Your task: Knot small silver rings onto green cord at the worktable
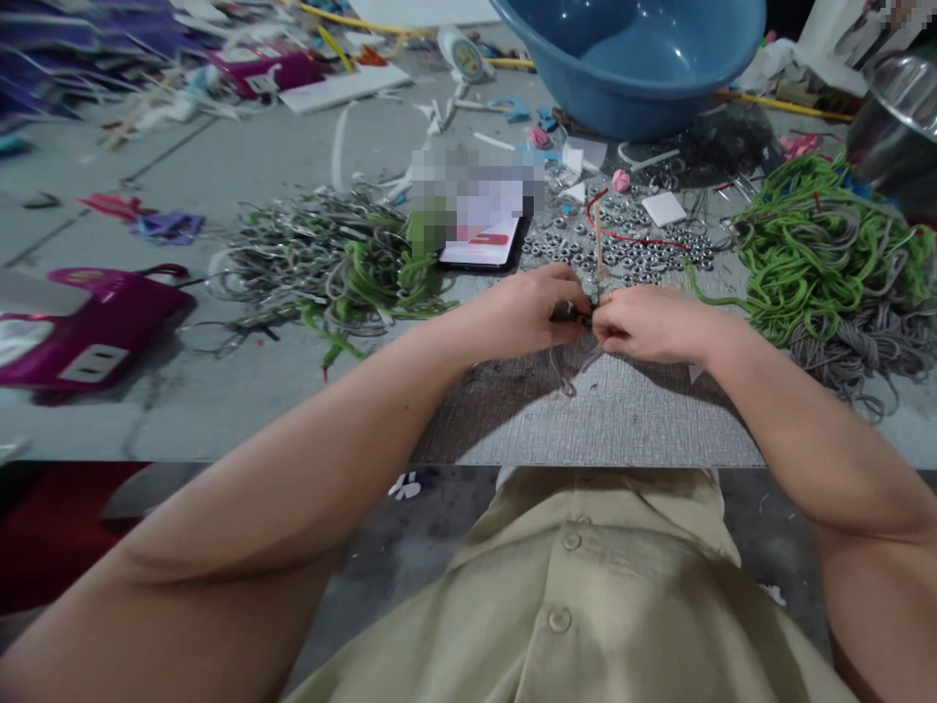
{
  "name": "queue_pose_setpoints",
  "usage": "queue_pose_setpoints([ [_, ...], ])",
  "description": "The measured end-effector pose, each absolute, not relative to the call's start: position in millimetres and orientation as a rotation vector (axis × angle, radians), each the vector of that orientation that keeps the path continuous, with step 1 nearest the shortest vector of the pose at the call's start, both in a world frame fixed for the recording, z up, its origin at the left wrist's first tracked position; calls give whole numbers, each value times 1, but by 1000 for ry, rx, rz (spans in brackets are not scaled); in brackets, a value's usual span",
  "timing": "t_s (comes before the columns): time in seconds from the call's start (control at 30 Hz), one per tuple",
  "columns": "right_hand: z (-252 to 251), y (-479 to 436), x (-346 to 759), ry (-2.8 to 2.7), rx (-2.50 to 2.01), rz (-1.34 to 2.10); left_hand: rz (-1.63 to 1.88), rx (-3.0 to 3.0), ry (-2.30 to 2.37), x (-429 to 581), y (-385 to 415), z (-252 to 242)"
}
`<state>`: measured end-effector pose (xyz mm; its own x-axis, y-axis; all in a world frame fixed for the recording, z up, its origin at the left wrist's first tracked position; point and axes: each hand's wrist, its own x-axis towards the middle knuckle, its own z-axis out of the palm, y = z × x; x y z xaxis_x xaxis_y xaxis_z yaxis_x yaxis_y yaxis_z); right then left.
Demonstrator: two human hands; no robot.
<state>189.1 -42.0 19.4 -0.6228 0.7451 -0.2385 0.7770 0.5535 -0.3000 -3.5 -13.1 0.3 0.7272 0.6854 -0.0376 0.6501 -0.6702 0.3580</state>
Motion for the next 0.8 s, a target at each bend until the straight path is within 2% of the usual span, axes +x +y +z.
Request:
queue_pose_setpoints([
  [0.17,12,-40,189,2906,1629,-892,145,2583,1029,-2,-11,0],
  [0.27,4,-40,186,2894,1846,-931,155,2584,1031,-2,-8,-1],
  [0.63,-10,-39,181,2797,1836,-328,208,2530,978,-5,-5,-4],
  [0.8,-6,-38,184,2768,1654,-278,206,2512,994,-4,-3,-5],
])
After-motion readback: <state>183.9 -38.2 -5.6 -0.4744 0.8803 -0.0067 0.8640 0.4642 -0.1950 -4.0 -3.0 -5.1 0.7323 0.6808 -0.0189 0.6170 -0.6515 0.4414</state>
